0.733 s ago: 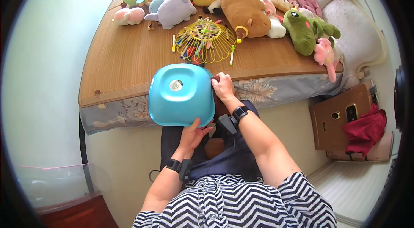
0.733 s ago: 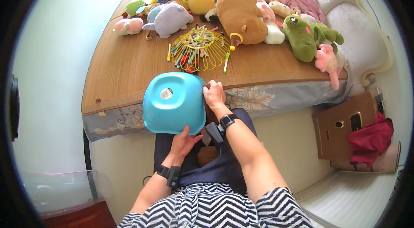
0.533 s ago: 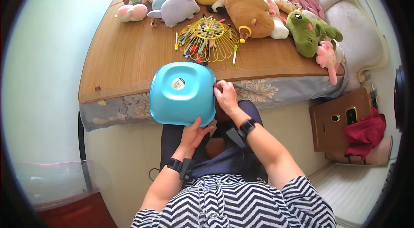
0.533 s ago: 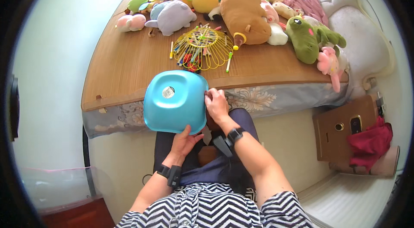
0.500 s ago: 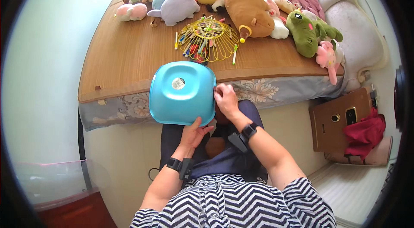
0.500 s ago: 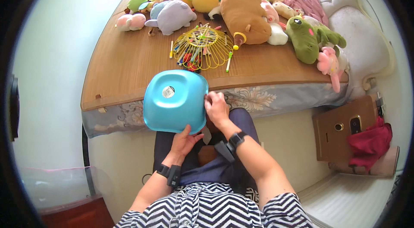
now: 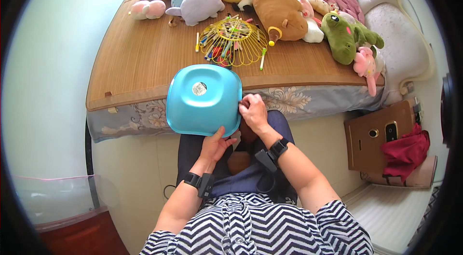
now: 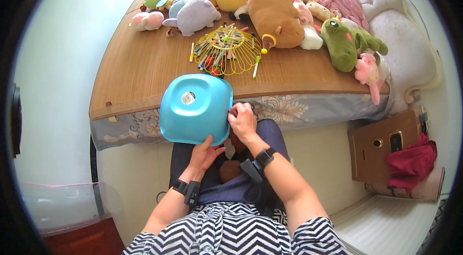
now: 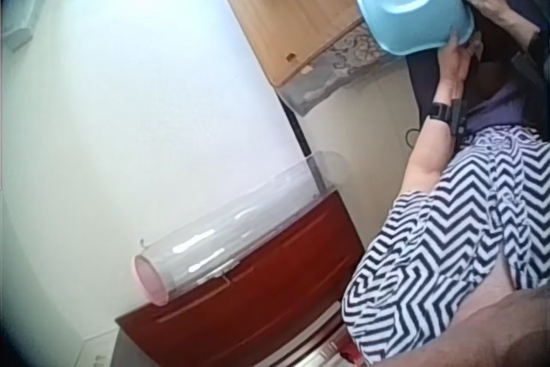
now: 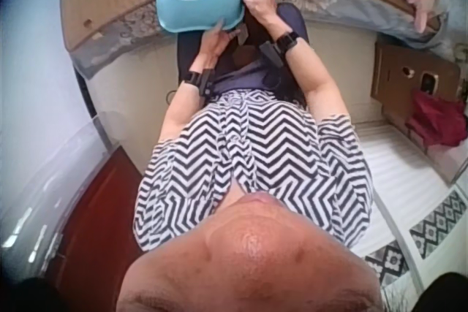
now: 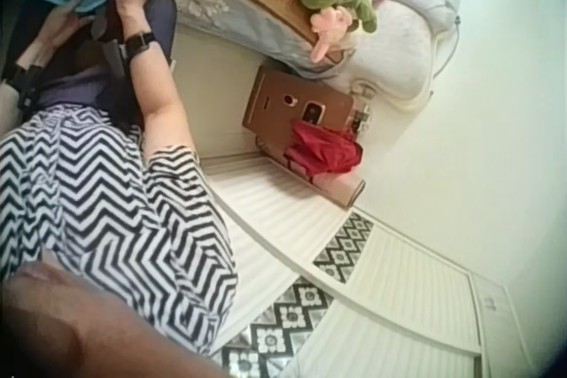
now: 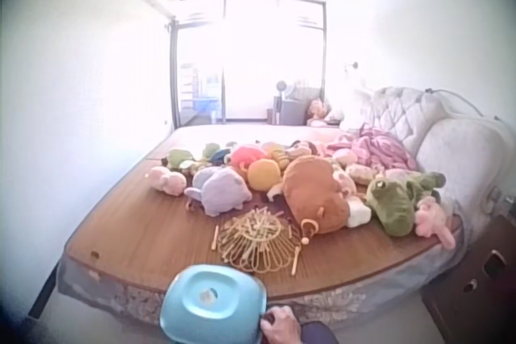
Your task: Wiping a blue plastic bowl with a brown cloth.
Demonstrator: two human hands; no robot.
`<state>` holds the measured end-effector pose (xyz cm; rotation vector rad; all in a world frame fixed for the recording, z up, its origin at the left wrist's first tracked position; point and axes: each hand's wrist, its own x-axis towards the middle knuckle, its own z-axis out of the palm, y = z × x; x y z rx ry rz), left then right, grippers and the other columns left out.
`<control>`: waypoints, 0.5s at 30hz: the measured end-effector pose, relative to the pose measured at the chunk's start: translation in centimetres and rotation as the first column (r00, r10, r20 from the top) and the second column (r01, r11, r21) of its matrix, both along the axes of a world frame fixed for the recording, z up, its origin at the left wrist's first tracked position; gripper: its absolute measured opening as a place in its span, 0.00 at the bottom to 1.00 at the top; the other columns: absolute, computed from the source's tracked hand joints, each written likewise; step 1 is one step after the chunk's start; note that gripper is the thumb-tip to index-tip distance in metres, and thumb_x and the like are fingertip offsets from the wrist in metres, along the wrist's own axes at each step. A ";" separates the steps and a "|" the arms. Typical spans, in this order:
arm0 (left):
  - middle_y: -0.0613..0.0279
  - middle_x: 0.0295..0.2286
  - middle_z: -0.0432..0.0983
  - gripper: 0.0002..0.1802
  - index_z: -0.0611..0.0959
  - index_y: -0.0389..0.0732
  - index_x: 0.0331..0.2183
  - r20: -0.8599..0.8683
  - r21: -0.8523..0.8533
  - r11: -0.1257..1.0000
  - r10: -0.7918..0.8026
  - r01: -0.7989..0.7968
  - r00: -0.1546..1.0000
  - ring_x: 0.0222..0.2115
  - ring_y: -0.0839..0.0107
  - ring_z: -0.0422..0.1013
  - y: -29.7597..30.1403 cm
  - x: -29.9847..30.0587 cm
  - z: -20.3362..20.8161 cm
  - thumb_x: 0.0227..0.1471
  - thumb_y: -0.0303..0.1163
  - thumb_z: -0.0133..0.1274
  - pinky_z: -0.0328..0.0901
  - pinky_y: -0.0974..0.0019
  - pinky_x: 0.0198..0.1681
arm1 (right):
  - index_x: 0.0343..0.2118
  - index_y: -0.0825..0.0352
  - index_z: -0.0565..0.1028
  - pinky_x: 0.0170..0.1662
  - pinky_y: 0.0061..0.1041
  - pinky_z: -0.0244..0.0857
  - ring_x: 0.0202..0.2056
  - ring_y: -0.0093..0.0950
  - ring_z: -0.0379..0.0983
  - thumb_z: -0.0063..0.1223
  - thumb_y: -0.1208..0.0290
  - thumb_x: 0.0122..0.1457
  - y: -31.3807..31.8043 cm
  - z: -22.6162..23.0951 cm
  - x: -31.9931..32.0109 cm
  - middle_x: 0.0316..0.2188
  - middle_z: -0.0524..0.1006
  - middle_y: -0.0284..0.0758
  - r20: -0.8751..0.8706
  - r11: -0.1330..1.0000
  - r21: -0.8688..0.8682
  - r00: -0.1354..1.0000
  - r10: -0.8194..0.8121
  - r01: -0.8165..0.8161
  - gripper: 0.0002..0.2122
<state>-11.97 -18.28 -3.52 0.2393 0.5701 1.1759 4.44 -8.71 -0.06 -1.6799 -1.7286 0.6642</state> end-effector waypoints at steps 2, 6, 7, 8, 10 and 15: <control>0.55 0.46 0.75 0.21 0.72 0.40 0.51 0.006 -0.004 1.000 -0.008 0.008 1.000 0.46 0.58 0.73 -0.1 0.1 0.1 0.57 0.35 0.54 0.73 0.55 0.40 | 0.32 0.64 0.76 0.39 0.41 0.68 0.37 0.44 0.73 0.57 0.66 0.50 2.5 -0.1 0.1 0.34 0.73 0.43 -0.001 0.998 0.035 0.998 -0.055 0.055 0.09; 0.55 0.48 0.73 0.24 0.70 0.41 0.52 -0.019 -0.038 0.999 -0.016 0.015 1.000 0.48 0.54 0.71 -0.2 0.3 -0.2 0.57 0.38 0.54 0.72 0.55 0.42 | 0.35 0.66 0.76 0.41 0.41 0.68 0.38 0.44 0.74 0.56 0.65 0.52 5.3 -1.8 0.4 0.33 0.75 0.45 -0.057 0.985 -0.013 0.984 -0.170 0.170 0.11; 0.55 0.48 0.73 0.24 0.70 0.41 0.52 -0.017 -0.034 0.999 -0.024 0.024 1.000 0.48 0.54 0.71 -0.1 0.4 -0.3 0.57 0.38 0.54 0.72 0.55 0.42 | 0.36 0.66 0.75 0.41 0.41 0.68 0.37 0.44 0.74 0.56 0.64 0.52 5.6 -2.7 0.8 0.32 0.77 0.45 -0.127 0.980 -0.074 0.973 -0.195 0.187 0.12; 0.55 0.48 0.73 0.23 0.70 0.42 0.52 -0.021 -0.030 1.000 -0.004 0.003 1.000 0.48 0.54 0.71 -0.3 0.4 -0.4 0.57 0.38 0.54 0.72 0.55 0.42 | 0.36 0.68 0.75 0.39 0.41 0.68 0.34 0.44 0.75 0.56 0.65 0.52 4.7 -3.5 0.3 0.29 0.78 0.45 -0.145 0.979 0.054 0.972 -0.187 0.196 0.13; 0.55 0.47 0.73 0.23 0.70 0.42 0.52 -0.022 -0.027 0.999 0.020 -0.021 1.000 0.48 0.54 0.71 -0.3 0.2 -0.6 0.57 0.38 0.54 0.72 0.55 0.42 | 0.35 0.68 0.74 0.36 0.34 0.68 0.29 0.36 0.75 0.57 0.67 0.53 2.3 -4.4 0.4 0.26 0.77 0.41 -0.329 0.995 0.030 0.941 -0.075 0.090 0.11; 0.54 0.48 0.73 0.24 0.70 0.41 0.53 -0.027 -0.012 1.000 -0.002 0.002 1.000 0.48 0.54 0.71 -0.2 -0.3 -0.6 0.57 0.38 0.53 0.72 0.54 0.42 | 0.36 0.68 0.72 0.35 0.32 0.68 0.30 0.33 0.75 0.57 0.66 0.54 -1.7 -3.5 0.0 0.27 0.77 0.41 -0.412 0.995 -0.101 0.910 -0.041 0.000 0.12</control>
